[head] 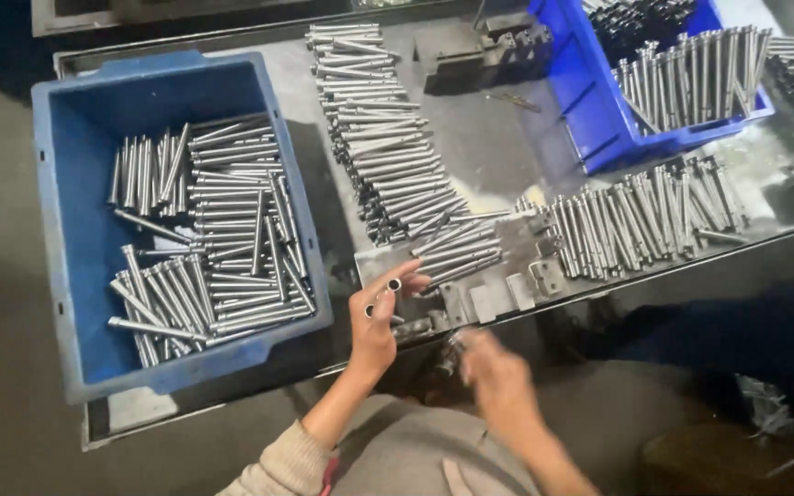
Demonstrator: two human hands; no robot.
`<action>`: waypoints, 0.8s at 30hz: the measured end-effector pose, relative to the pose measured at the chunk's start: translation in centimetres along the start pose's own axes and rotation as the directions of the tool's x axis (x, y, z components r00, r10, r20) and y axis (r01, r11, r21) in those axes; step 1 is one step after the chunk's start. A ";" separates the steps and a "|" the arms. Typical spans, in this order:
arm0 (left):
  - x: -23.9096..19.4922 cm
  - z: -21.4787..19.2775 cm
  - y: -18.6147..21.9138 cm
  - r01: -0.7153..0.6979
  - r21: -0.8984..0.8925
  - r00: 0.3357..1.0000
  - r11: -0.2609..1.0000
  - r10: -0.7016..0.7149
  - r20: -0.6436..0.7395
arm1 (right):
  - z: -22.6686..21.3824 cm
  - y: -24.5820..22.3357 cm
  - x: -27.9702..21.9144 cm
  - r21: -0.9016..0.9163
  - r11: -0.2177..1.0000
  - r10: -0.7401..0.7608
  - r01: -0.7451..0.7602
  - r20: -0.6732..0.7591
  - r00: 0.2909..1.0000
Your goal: The person is manually assembling metal rods into a circular multi-hole jig on a fabrication workbench.
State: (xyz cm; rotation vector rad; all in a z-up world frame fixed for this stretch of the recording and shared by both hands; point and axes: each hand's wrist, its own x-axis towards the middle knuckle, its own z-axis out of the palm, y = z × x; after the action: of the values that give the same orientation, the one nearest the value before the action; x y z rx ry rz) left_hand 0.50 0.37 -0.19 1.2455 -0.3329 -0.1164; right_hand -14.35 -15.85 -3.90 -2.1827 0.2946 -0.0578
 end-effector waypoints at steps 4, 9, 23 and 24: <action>0.6 0.3 -1.2 0.020 0.016 0.999 1.000 -0.019 -0.043 | -4.6 0.8 6.0 -0.267 0.925 -0.344 0.269 -0.291 0.893; -0.1 -0.2 -2.6 0.022 0.104 0.996 0.994 -0.012 -0.088 | -5.5 3.2 7.8 -0.302 0.802 -0.483 0.516 0.181 0.856; -0.5 -0.2 -3.0 -0.043 0.091 0.964 0.995 0.065 -0.257 | -13.8 12.6 14.4 -0.545 0.827 -0.410 0.138 -0.415 0.812; -0.6 -0.5 -3.2 -0.048 0.080 0.967 0.996 0.066 -0.246 | -14.0 14.1 15.6 -0.643 0.766 -0.356 0.019 -0.399 0.845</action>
State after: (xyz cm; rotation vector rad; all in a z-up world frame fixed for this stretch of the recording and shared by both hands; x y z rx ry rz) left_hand 0.35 -0.07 -3.46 1.3060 -0.1564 0.1024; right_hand -3.95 -38.56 -8.01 -2.8358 0.4183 -0.7673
